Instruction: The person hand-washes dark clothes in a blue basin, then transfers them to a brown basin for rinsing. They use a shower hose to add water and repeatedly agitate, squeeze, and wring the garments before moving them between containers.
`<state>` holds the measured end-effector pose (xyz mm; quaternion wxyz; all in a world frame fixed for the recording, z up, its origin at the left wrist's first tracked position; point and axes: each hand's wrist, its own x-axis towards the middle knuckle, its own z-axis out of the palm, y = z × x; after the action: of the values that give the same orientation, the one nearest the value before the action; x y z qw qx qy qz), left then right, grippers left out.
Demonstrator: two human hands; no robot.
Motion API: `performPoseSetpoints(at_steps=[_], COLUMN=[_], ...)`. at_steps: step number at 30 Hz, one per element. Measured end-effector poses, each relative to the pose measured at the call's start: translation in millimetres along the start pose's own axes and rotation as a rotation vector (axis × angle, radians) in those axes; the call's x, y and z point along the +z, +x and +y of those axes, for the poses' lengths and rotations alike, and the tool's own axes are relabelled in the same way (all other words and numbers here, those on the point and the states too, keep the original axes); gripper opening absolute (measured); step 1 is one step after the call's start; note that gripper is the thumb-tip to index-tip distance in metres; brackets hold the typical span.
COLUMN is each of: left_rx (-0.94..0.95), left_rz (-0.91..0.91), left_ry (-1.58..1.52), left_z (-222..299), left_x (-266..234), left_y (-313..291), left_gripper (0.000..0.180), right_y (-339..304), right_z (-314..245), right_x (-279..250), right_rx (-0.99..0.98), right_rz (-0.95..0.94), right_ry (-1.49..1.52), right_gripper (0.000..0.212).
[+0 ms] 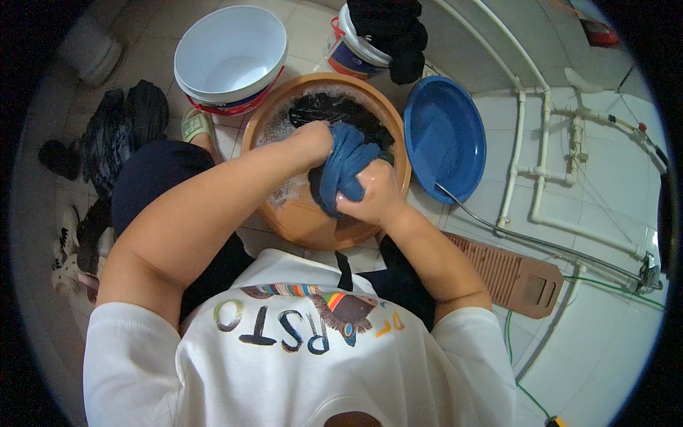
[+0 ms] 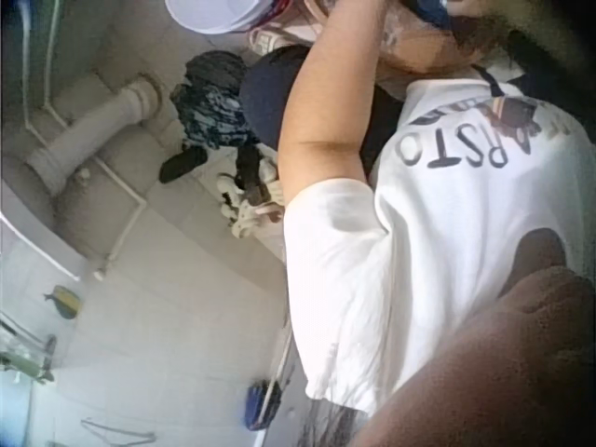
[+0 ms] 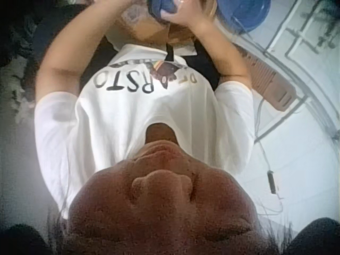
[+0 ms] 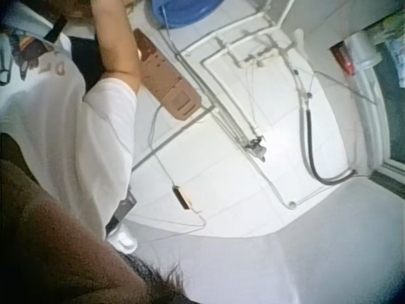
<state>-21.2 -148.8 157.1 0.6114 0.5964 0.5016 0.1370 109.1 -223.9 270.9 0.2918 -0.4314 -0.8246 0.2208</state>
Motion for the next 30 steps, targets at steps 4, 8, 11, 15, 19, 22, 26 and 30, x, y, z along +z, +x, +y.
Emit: performPoseSetpoints(at_steps=[4, 8, 11, 15, 19, 22, 26, 30], left_rx=[-0.281, -0.317, -0.127, 0.101, 0.132, 0.176, 0.162, 0.114], left_rz=[-0.134, -0.181, -0.143, -0.196, -0.323, -0.358, -0.465, -0.508], left_ry=[-0.333, -0.417, -0.091, 0.329, 0.708, 0.844, 0.920, 0.924], left_z=[52.3, 100.0, 99.8, 100.2, 103.7, 101.2, 93.7, 90.3], left_x=[-13.6, -34.6, -34.2, -36.2, -38.6, -38.3, -36.4, -35.1], left_y=[-33.8, -57.6, -51.4, -55.5, -65.8, -73.7, -73.9, -74.3], left_gripper=[0.037, 0.062, 0.066, 0.063, 0.051, 0.041, 0.037, 0.037], right_y=[-21.8, -9.9, -13.9, -40.6, -72.5, -98.0, -62.0, -23.1], right_z=[21.5, 42.2, 51.0, 120.4, 193.2, 242.1, 229.3, 210.1], right_x=[-13.6, -51.6, -105.0, -163.9, -183.9, -160.4, -70.4, 41.1], right_rx=[0.754, 1.164, 1.123, 1.060, 1.283, 1.361, 1.323, 0.886], right_rz=[0.123, 0.711, 0.851, 0.957, 1.035, 1.110, 0.580, -0.216], right_ry=[0.736, 1.352, 1.276, 1.005, 0.847, 0.779, 0.534, 0.017], right_gripper=[0.016, 0.038, 0.044, 0.044, 0.051, 0.055, 0.048, 0.049])
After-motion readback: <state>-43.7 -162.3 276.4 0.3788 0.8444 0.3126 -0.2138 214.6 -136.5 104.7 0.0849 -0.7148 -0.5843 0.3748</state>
